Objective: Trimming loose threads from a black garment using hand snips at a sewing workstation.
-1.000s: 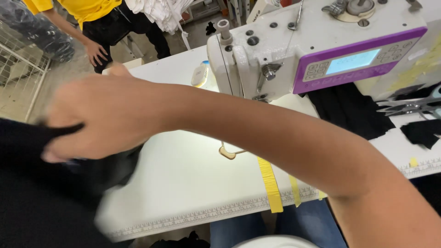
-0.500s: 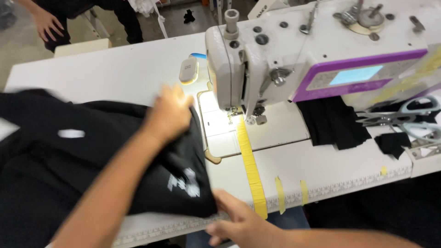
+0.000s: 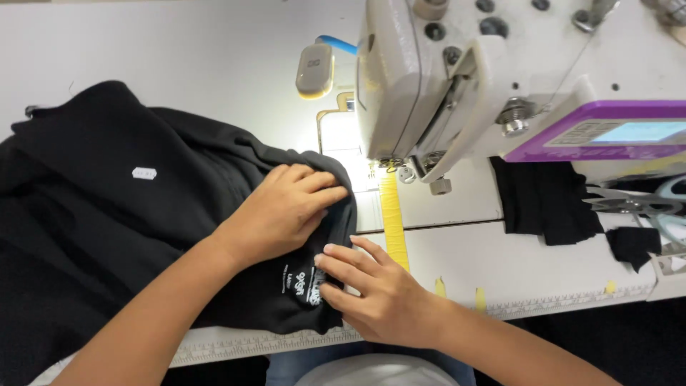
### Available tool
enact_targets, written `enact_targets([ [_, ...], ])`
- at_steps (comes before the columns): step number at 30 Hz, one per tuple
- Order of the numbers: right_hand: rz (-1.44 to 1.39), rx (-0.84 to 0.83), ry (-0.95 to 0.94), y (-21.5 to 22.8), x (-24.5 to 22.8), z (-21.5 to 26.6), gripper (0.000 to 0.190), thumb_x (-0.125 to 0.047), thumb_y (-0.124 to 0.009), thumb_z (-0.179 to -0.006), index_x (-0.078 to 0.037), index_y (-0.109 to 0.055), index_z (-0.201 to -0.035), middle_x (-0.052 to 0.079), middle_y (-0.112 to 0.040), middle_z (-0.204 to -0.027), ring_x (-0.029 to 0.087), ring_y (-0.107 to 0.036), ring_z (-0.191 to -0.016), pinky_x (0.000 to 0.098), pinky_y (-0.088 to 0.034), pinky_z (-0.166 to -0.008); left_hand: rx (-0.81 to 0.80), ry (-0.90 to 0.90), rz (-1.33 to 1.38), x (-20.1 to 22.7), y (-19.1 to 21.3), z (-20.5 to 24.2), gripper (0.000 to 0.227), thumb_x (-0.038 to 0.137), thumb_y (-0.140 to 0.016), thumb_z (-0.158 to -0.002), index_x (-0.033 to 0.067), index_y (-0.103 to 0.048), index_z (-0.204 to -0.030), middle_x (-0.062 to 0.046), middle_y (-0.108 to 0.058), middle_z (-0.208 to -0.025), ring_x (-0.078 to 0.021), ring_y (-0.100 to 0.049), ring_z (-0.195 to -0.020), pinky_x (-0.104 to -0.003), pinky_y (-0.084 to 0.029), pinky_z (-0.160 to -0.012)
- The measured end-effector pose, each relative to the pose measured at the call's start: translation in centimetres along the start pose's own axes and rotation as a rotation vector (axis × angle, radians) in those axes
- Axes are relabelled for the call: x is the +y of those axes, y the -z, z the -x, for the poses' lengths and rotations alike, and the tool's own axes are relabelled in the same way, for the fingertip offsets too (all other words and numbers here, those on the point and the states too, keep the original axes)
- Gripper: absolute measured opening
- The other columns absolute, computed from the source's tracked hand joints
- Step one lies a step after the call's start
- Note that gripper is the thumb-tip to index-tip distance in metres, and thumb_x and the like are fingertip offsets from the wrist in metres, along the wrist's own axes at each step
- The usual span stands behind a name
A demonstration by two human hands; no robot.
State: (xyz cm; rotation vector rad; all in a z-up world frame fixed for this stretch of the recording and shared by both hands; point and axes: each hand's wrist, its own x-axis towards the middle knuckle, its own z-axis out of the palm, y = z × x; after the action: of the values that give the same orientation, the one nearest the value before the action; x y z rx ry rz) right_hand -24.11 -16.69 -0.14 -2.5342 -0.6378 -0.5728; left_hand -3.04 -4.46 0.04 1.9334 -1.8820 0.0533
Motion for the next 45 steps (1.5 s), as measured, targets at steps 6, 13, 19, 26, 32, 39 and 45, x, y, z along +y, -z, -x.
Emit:
enact_targets([
  [6, -0.204, -0.06, -0.144, 2.4, 1.7, 2.2, 0.027, 0.001, -0.047, -0.083, 0.003, -0.064, -0.104, 0.018, -0.067, -0.116, 0.036, -0.066, -0.119, 0.0561, -0.041, -0.113, -0.05, 0.142, -0.247, 0.2, -1.3, -0.9, 0.043, 0.034, -0.065, -0.089, 0.0235, -0.061, -0.13, 0.003, -0.062, -0.115, -0.033, -0.054, -0.09, -0.049, -0.047, -0.068],
  [13, -0.293, 0.066, -0.409, 3.5, 1.3, 1.9, 0.024, -0.007, -0.05, -0.099, -0.005, -0.067, -0.116, 0.011, -0.069, -0.123, 0.027, -0.065, -0.117, 0.0393, -0.049, -0.106, 0.35, 0.087, -0.489, 2.0, -3.0, -2.3, 0.021, 0.037, -0.073, -0.088, 0.0212, -0.06, -0.083, 0.005, -0.063, -0.106, -0.0239, -0.057, -0.103, -0.048, -0.043, -0.091],
  [19, 0.113, 0.054, -0.399, 0.5, 3.9, 2.4, 0.03, -0.011, -0.071, -0.092, -0.003, -0.069, -0.121, 0.008, -0.067, -0.127, 0.025, -0.063, -0.123, 0.0484, -0.035, -0.116, 0.13, -0.242, -0.112, 1.7, -1.9, -0.8, 0.007, 0.007, -0.058, -0.099, 0.0049, -0.065, -0.1, -0.003, -0.055, -0.088, -0.0232, -0.055, -0.081, -0.038, -0.046, -0.087],
  [26, 0.038, 0.073, -0.524, 0.5, 4.3, 2.1, 0.027, -0.012, -0.072, -0.091, -0.008, -0.068, -0.117, 0.003, -0.068, -0.125, 0.018, -0.063, -0.121, 0.0476, -0.034, -0.119, 0.045, -0.214, -0.117, 1.5, -1.5, 1.2, 0.022, 0.009, -0.052, -0.1, 0.0004, -0.066, -0.116, -0.01, -0.062, -0.114, -0.0278, -0.062, -0.101, -0.047, -0.048, -0.102],
  [32, 0.01, 0.09, -0.547, 0.2, 4.3, 1.4, 0.032, -0.01, -0.065, -0.094, -0.002, -0.066, -0.125, 0.009, -0.062, -0.124, 0.027, -0.059, -0.114, 0.0463, -0.041, -0.109, 0.104, -0.177, -0.123, 1.6, -1.6, 1.5, 0.02, 0.011, -0.056, -0.101, 0.003, -0.067, -0.116, -0.009, -0.062, -0.114, -0.0262, -0.061, -0.102, -0.046, -0.05, -0.101],
  [39, 0.024, 0.03, -0.517, -0.4, 4.0, 1.0, 0.034, -0.012, -0.052, -0.1, -0.008, -0.068, -0.13, 0.006, -0.066, -0.135, 0.026, -0.056, -0.129, 0.0499, -0.025, -0.122, 0.137, -0.122, -0.061, 1.3, -2.2, 1.7, 0.022, 0.008, -0.052, -0.1, 0.0027, -0.067, -0.115, -0.01, -0.067, -0.115, -0.026, -0.064, -0.107, -0.045, -0.049, -0.103],
  [45, -0.082, 0.084, -0.553, 0.2, 3.8, 0.6, 0.027, -0.007, -0.053, -0.098, -0.004, -0.072, -0.116, 0.011, -0.071, -0.124, 0.024, -0.066, -0.119, 0.0503, -0.026, -0.125, 0.146, -0.078, -0.062, 1.5, -2.1, 1.7, 0.03, 0.01, -0.053, -0.099, 0.0066, -0.066, -0.126, -0.005, -0.063, -0.103, -0.0261, -0.06, -0.095, -0.046, -0.049, -0.101],
])
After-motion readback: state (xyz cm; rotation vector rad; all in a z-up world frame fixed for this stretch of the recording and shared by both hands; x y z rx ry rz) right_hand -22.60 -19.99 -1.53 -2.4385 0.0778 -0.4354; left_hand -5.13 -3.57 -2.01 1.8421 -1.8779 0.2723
